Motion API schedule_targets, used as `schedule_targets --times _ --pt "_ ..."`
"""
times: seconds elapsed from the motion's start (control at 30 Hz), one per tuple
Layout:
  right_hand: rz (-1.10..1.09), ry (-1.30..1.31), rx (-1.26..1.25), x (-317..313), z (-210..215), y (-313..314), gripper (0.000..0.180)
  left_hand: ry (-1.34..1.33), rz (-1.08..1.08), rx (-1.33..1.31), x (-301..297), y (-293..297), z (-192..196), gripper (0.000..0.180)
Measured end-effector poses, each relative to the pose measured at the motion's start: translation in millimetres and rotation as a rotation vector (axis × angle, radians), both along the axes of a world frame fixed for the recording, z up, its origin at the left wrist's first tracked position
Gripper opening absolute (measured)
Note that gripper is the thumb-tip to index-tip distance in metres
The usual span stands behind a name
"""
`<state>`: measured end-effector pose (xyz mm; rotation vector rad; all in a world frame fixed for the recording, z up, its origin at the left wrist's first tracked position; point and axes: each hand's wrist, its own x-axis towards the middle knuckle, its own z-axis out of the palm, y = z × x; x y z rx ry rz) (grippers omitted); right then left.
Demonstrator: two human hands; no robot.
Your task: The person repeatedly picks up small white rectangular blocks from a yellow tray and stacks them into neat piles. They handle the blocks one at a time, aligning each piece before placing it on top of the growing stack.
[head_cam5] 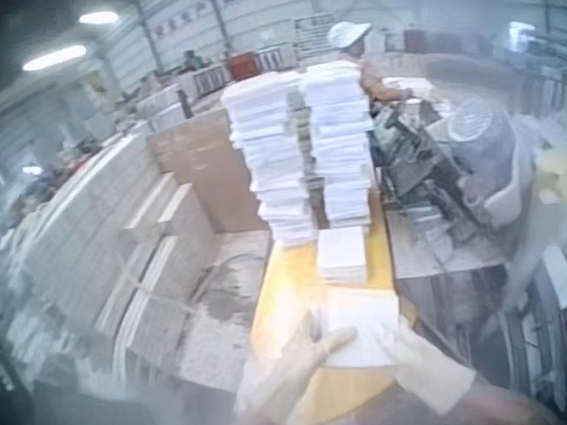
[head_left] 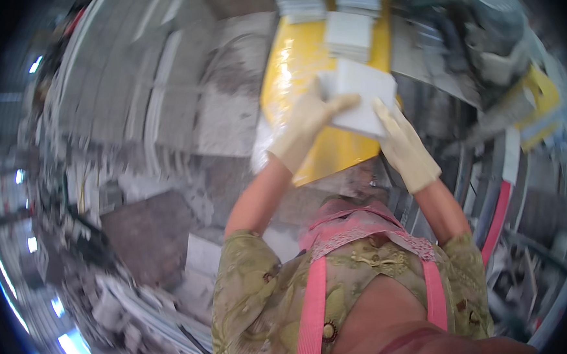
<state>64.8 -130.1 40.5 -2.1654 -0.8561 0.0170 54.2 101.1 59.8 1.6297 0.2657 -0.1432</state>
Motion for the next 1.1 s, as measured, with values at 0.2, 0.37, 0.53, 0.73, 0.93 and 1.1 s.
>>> schedule_targets --times 0.2,0.37,0.53,0.73,0.93,1.1 --pt "-0.178 0.738 0.734 101 45 36 0.06 -0.278 -0.182 -0.048 108 6 47 0.074" --pt "-0.144 0.693 0.618 159 60 57 0.075 -0.296 -0.314 -0.123 159 38 47 0.072" --pt "-0.201 0.603 0.099 189 68 63 0.081 -0.095 -0.262 -0.064 175 44 25 0.075" --pt "-0.128 0.501 -0.1 182 93 56 0.081 0.067 -0.208 0.019 189 47 9 0.086" --pt "-0.171 0.579 0.282 172 56 58 0.076 0.26 0.041 -0.117 213 56 -8 0.094" --pt "-0.101 0.938 0.677 196 21 70 0.077 0.056 -0.082 -0.432 200 39 -17 0.099"
